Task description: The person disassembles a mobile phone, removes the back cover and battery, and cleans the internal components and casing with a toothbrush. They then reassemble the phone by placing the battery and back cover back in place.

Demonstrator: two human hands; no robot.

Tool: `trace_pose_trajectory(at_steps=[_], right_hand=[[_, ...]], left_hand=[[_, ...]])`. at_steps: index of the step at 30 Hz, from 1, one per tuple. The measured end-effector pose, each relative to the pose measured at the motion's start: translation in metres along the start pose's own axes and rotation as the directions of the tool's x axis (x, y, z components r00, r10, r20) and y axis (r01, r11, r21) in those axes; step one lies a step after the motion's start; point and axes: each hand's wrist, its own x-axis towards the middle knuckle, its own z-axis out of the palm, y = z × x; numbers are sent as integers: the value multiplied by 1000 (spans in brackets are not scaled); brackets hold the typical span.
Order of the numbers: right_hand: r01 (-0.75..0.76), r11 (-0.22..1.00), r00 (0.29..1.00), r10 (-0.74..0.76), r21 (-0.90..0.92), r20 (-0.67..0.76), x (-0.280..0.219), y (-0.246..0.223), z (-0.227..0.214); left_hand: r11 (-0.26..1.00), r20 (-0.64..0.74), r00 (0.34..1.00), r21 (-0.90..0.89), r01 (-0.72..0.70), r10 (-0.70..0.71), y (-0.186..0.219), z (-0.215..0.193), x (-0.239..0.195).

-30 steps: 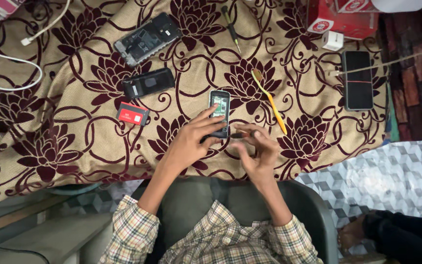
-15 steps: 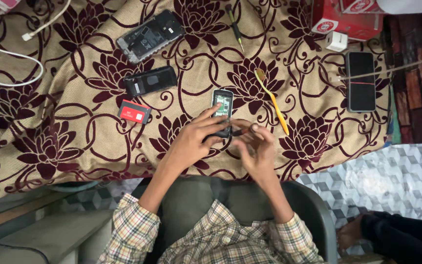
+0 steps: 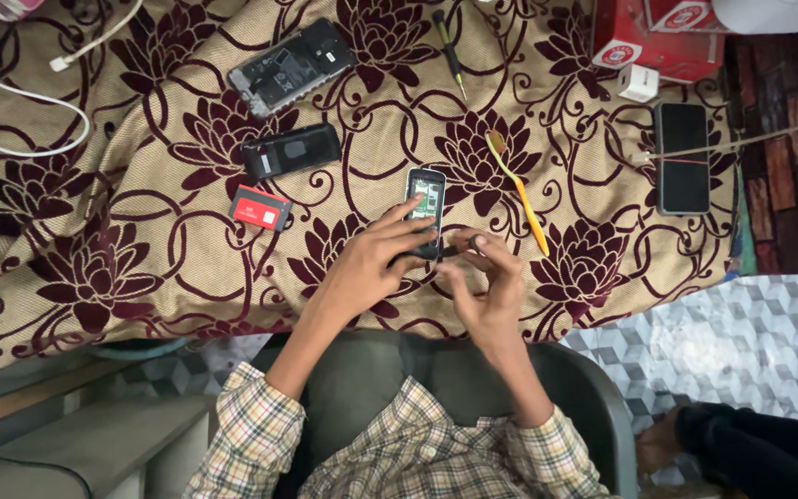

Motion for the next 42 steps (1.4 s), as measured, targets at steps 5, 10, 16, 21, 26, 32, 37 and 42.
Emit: trace_pose_trajectory(at_steps=[5,10,16,21,26,32,37,42], right_hand=[[-79,995,990,72,-55,-125,0,3,10],[-237,951,970,244,200,-8,3,5,-5],[-152,987,985,156,58,-74,-1,6,2],[-170,972,982,180,160,-50,-11,15,4],[-202,974,979,204,105,-8,-12,21,-5],[-110,991,992,114,71,-58,-1,21,3],[-152,978,988,153,145,1,-7,16,2],[-64,997,998,64,29,24,-7,15,3]], left_hand=[[997,16,998,-35,63,-63,1,0,0],[995,33,995,-1,95,-95,3,-1,0],[996,23,996,-9,89,-89,5,0,1],[998,9,998,-5,64,-64,3,-1,0],[998,6,998,-15,65,-65,4,0,1],[999,-3,999,-22,47,-47,3,0,0],[1000,-12,1000,0,11,-11,1,6,-4],[999,-32,999,37,8,-6,-4,7,-6]])
